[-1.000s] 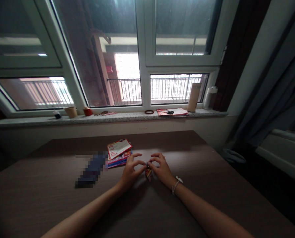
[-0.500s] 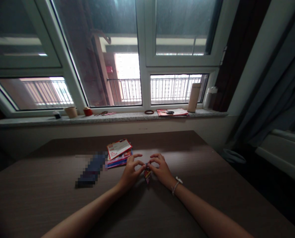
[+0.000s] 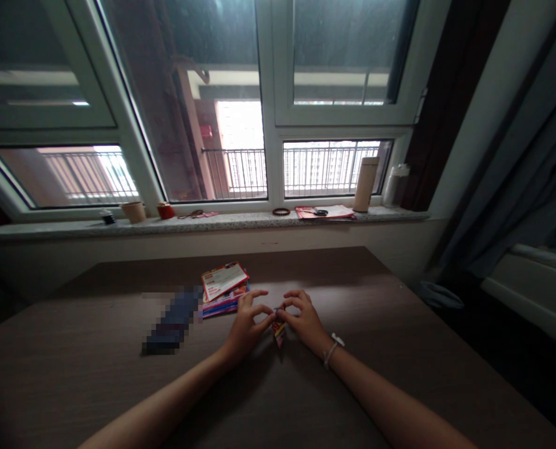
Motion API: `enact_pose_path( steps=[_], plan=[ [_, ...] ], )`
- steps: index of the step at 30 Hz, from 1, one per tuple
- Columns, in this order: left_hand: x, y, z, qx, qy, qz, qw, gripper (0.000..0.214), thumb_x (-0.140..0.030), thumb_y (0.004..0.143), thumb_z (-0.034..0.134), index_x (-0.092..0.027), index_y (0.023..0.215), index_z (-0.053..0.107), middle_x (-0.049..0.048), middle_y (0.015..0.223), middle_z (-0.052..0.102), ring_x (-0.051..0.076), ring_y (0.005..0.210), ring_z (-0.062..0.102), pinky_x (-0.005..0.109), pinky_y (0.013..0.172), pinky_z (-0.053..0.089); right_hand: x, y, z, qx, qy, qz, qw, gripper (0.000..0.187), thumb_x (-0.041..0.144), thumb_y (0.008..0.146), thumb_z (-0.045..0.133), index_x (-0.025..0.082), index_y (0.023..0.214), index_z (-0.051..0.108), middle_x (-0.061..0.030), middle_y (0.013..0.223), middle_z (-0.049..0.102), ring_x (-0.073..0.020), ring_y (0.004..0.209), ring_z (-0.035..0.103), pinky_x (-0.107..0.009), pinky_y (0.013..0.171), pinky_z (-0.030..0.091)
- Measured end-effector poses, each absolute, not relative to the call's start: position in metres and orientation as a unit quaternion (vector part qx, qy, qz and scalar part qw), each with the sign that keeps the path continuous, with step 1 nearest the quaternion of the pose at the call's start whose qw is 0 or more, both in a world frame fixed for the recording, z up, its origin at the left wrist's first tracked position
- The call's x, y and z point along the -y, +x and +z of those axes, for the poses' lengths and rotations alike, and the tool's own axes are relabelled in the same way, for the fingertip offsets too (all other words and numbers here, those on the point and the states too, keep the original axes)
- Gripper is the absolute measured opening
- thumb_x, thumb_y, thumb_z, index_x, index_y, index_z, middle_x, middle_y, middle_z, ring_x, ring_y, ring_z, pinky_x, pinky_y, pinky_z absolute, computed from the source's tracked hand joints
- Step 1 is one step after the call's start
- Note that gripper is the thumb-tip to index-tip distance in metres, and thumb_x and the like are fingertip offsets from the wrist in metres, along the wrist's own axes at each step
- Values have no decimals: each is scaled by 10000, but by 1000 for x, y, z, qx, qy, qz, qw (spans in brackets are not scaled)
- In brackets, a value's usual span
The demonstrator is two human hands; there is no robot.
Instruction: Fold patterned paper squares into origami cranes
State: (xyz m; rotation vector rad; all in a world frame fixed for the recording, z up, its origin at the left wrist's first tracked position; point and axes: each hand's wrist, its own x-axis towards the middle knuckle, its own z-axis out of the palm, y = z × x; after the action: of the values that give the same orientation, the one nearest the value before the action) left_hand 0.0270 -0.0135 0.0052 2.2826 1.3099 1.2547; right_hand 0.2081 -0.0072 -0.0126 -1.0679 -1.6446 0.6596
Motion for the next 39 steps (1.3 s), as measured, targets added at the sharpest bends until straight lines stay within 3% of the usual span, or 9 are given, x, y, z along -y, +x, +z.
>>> enact_pose_path(
  steps=[11,36,39],
  plan=[
    [14,31,12,-442,775,429,138,38,-228,762,703,-227,732,726,72,1186,559,282,1165,471,519,1027,341,10,209,-11,651,-458,276,539,178,406,747,667,229,762,654,-59,1093,513,-242,1128,489,-385,1029,352],
    [14,28,7,-453,766,437,133,58,-219,753,713,-234,697,720,57,1172,572,272,1154,464,500,1025,335,9,210,-7,680,-477,256,494,194,429,790,621,246,759,676,-55,1075,542,-254,1118,467,-423,1017,313],
    [15,27,8,-459,759,445,126,68,-218,757,710,-231,691,716,56,1169,572,274,1157,454,501,1029,328,7,210,-8,674,-483,251,499,215,455,792,619,257,829,696,-55,1057,555,-252,1101,480,-414,1008,330]
  ],
)
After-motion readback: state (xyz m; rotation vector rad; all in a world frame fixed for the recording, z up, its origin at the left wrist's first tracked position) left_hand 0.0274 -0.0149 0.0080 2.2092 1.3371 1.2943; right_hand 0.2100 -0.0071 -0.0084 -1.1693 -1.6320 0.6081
